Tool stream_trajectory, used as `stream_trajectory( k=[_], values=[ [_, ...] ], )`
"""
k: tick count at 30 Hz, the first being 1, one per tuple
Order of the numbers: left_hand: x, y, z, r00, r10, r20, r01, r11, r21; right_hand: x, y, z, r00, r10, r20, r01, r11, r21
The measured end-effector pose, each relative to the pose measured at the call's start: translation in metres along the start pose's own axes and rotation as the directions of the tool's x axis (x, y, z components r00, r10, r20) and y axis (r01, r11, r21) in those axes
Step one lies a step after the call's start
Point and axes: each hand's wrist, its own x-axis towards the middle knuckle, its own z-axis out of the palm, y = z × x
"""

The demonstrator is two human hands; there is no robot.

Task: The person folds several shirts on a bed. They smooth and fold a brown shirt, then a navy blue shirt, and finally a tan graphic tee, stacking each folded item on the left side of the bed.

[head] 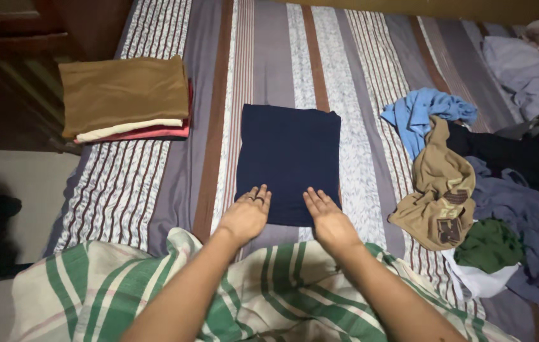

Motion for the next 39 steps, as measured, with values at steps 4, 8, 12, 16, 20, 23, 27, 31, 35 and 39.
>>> stream_trajectory(
  k=[4,8,12,16,20,23,27,31,35,39],
  values=[
    [-0.016,-0.009,-0.009,0.997,0.068,0.034,-0.067,0.997,-0.043,-0.007,0.002,-0.006,0.998,0.021,0.066,-0.028,0.992,0.119],
    [-0.039,0.002,-0.029,0.99,0.141,-0.025,-0.143,0.983,-0.112,-0.023,-0.003,-0.025,0.991,0.018,0.135,-0.043,0.983,0.178],
    [-0.056,0.009,-0.065,0.981,0.111,0.159,-0.051,0.938,-0.343,-0.041,-0.018,-0.059,0.978,-0.02,0.206,-0.036,0.963,0.266],
    [-0.076,0.013,-0.107,0.982,0.1,0.158,-0.01,0.874,-0.485,-0.051,-0.042,-0.1,0.895,0.076,0.439,-0.219,0.933,0.284],
    [-0.098,0.016,-0.13,0.971,0.01,0.241,0.149,0.761,-0.631,-0.062,-0.056,-0.128,0.778,0.117,0.618,-0.279,0.945,0.171],
    [-0.098,0.008,-0.13,0.982,-0.032,0.185,0.163,0.641,-0.75,-0.061,-0.049,-0.134,0.714,0.152,0.684,-0.37,0.911,0.184],
    [-0.084,-0.003,-0.115,0.986,-0.161,0.042,0.115,0.475,-0.873,-0.052,-0.015,-0.125,0.744,0.207,0.635,-0.488,0.818,0.305],
    [-0.058,-0.012,-0.1,0.918,-0.368,0.15,0.25,0.242,-0.938,-0.032,0.028,-0.112,0.881,0.219,0.421,-0.435,0.725,0.534],
    [-0.03,-0.01,-0.077,0.797,-0.602,0.046,0.18,0.165,-0.97,-0.01,0.047,-0.096,0.876,0.425,0.227,-0.457,0.584,0.671],
    [-0.006,-0.004,-0.059,0.631,-0.773,-0.065,0.188,0.234,-0.954,0.007,0.048,-0.08,0.84,0.508,0.19,-0.299,0.142,0.944]
  ],
)
